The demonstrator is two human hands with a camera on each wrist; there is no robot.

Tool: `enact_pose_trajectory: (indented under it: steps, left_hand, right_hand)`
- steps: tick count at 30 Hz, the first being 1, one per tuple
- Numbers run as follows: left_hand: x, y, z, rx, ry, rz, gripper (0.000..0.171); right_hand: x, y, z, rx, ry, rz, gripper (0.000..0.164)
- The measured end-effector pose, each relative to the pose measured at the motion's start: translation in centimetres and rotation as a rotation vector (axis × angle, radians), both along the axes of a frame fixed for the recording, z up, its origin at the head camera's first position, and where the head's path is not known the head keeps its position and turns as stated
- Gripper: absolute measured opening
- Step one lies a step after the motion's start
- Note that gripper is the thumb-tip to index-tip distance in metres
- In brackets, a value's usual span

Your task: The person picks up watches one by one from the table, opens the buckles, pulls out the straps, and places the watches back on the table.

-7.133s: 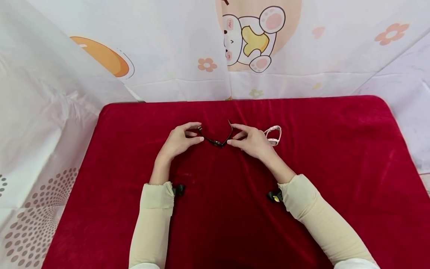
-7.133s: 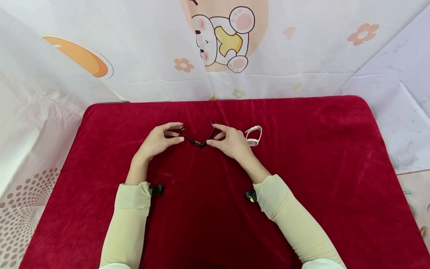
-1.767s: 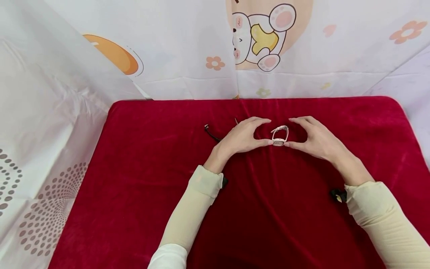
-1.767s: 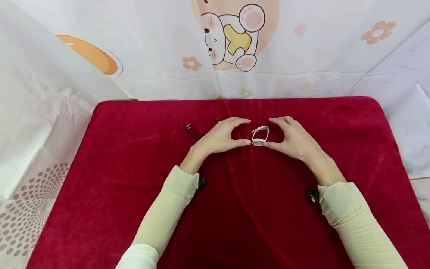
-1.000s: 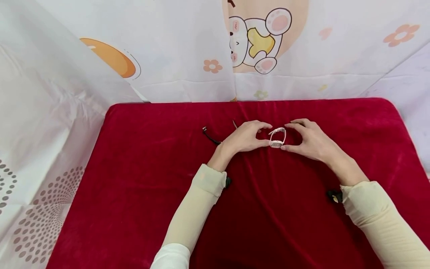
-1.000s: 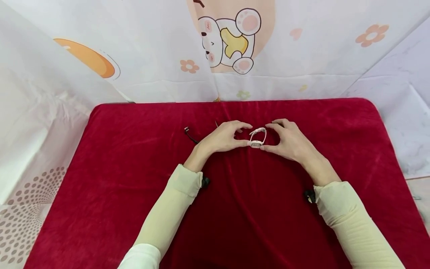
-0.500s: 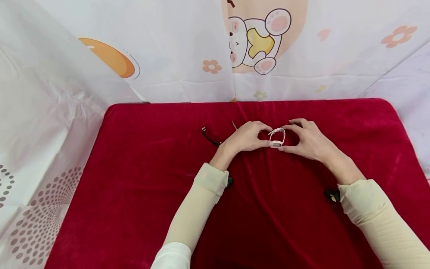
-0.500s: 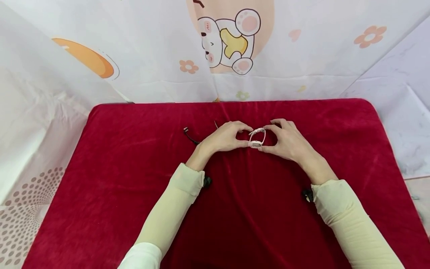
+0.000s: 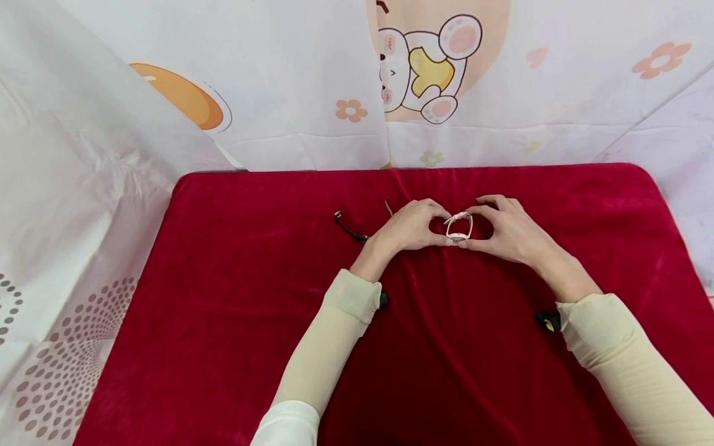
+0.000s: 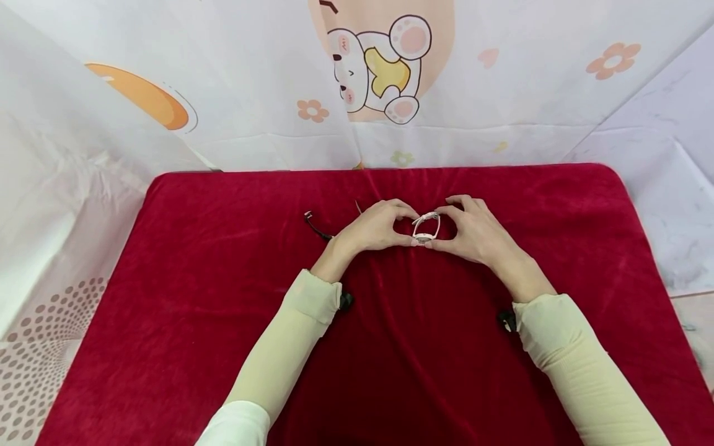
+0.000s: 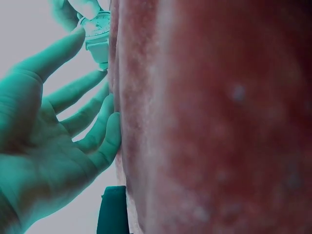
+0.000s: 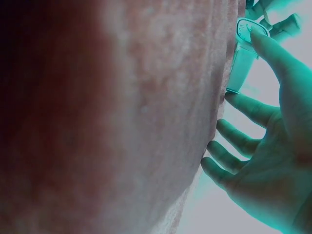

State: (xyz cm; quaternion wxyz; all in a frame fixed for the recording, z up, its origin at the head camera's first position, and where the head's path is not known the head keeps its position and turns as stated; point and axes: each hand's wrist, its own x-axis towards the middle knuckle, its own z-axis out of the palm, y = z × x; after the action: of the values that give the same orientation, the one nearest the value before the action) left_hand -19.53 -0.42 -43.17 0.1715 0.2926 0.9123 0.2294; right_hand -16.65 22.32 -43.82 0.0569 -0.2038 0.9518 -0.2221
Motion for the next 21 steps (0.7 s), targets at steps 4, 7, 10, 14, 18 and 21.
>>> enact_pose_trajectory:
  steps: [4,7,10,14,18,21]
  left_hand:
    - [0.04,0.15,0.14,-0.014,0.001,0.005,0.046]
    - [0.09,0.22,0.26,-0.019,0.002,0.005,0.046]
    - [0.12,0.27,0.29,-0.017,0.008,0.005,0.046]
    - [0.15,0.33,0.31,-0.011,0.011,0.008,0.046]
    - [0.21,0.40,0.29,-0.015,0.011,0.012,0.046]
    - [0.28,0.40,0.24,-0.029,0.009,0.016,0.045]
  right_hand:
    - [-0.05,0.01,0.02,0.001,-0.004,-0.002,0.068]
    - [-0.04,0.02,0.08,0.003,-0.002,-0.002,0.067]
    - [0.02,0.08,0.15,0.004,0.005,0.000,0.066]
    - [0.07,0.16,0.16,-0.006,0.022,0.002,0.064]
    - [0.07,0.24,0.11,-0.027,0.038,-0.004,0.063]
    - [0.03,0.30,0.05,-0.045,0.051,-0.003,0.062]
